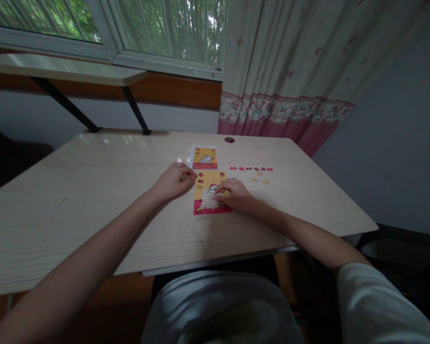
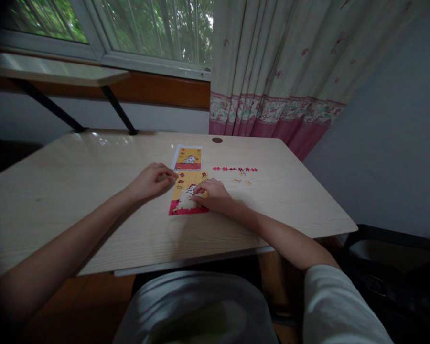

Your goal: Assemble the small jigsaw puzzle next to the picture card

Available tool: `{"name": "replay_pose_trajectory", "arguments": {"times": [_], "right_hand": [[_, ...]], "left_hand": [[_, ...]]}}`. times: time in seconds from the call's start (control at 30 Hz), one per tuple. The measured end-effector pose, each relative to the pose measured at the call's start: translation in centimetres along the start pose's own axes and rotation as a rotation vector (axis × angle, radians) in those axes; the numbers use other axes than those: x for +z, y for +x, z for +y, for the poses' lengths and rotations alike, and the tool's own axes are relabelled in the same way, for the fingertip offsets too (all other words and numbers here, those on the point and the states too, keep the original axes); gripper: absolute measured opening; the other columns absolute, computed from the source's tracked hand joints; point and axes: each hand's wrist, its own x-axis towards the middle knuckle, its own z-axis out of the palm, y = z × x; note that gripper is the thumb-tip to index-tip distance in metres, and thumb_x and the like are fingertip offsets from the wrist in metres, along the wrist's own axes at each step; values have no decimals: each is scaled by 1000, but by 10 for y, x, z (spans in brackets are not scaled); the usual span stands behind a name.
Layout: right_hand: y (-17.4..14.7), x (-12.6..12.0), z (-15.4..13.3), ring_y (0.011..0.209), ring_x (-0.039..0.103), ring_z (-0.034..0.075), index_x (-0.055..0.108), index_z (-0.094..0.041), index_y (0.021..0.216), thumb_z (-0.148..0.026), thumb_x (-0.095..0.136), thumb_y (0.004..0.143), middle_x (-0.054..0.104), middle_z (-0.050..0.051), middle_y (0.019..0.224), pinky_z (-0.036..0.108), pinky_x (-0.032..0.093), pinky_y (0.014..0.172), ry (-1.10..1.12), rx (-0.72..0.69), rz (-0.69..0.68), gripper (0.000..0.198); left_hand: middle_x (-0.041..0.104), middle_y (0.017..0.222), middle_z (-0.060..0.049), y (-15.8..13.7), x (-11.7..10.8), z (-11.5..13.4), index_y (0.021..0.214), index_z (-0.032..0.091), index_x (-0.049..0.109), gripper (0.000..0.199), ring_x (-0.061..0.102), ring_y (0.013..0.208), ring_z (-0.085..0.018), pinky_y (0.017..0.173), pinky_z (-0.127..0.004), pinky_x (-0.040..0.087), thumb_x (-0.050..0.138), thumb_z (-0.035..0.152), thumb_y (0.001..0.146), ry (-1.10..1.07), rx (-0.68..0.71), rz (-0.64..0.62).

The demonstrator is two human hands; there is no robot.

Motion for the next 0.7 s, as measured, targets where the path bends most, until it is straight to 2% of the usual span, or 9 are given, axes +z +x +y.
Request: {"name": "replay_pose_trajectory", "arguments": {"times": [0.5,0.7], "right_hand": [[1,3,3,83,57,18,70,-20,82,-32,76,74,68,3,83,33,38,81,-63,-29,5,15],[-1,3,4,88,58,19,70,-21,94,-32,73,77,69,5,92,34,39,83,-72,-64,6,20]], "left_hand": [[70,85,-7,-3,6,14,80,19,72,16,59,85,-24,85,-39,43,57,24,74,-53,31,-40],[70,83,-6,-3,6,15,75,20,71,13,59,85,-24,88,-41,41,59,24,74,-131,61,-57]]}}
